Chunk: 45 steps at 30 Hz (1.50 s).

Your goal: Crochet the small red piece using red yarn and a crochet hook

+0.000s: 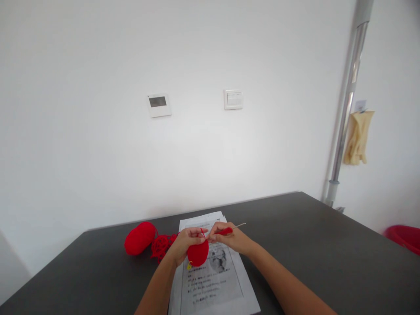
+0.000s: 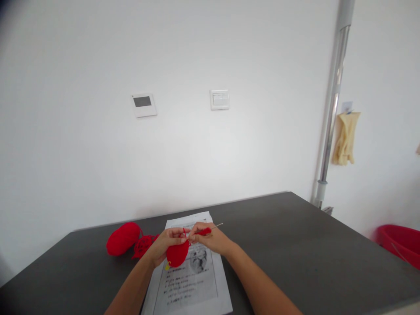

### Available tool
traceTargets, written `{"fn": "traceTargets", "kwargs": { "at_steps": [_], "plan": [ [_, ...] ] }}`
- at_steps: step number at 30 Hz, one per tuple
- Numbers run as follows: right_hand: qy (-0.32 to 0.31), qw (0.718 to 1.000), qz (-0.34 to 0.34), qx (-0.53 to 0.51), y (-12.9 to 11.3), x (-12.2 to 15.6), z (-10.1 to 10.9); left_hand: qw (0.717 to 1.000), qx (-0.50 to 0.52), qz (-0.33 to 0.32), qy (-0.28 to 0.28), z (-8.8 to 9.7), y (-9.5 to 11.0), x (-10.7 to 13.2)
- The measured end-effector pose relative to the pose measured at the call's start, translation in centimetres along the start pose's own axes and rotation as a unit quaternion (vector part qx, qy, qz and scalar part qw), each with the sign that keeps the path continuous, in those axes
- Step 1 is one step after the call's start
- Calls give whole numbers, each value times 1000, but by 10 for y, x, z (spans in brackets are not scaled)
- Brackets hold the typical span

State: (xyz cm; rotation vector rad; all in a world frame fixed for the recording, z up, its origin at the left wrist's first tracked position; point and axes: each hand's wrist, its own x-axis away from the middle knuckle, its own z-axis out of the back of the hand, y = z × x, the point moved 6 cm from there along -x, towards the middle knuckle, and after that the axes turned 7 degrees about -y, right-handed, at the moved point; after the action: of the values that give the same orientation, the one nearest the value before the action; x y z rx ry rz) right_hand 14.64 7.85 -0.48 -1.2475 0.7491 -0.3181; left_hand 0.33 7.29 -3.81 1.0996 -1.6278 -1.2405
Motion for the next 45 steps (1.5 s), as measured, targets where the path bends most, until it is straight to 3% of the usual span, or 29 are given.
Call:
{"fn": "traceTargets", "kwargs": {
  "at_steps": [7,14,20,27,32,37,40,45],
  "plan": [
    [12,974,41,221,-6,1,-2,995,-75,-23,60,6,0,-6],
    [-7,915,103,390,-17,4,-19,977,-160,-72,119,10,2,-13],
    [11,870,126,477,-11,2,-30,966,-172,-99,168,11,8,-11],
    [62,902,119,410,-7,3,-19,978,-105,-92,154,7,7,-7],
    [34,878,129,460,-4,2,-27,968,-151,-82,182,12,6,-9],
    [26,853,128,505,-1,-1,-31,951,-208,-119,197,11,11,-11],
    [31,855,128,502,-2,-1,-30,948,-211,-132,201,10,14,-10],
    [52,877,142,456,-7,0,-27,971,-137,-102,165,8,10,-10]
  ]
}}
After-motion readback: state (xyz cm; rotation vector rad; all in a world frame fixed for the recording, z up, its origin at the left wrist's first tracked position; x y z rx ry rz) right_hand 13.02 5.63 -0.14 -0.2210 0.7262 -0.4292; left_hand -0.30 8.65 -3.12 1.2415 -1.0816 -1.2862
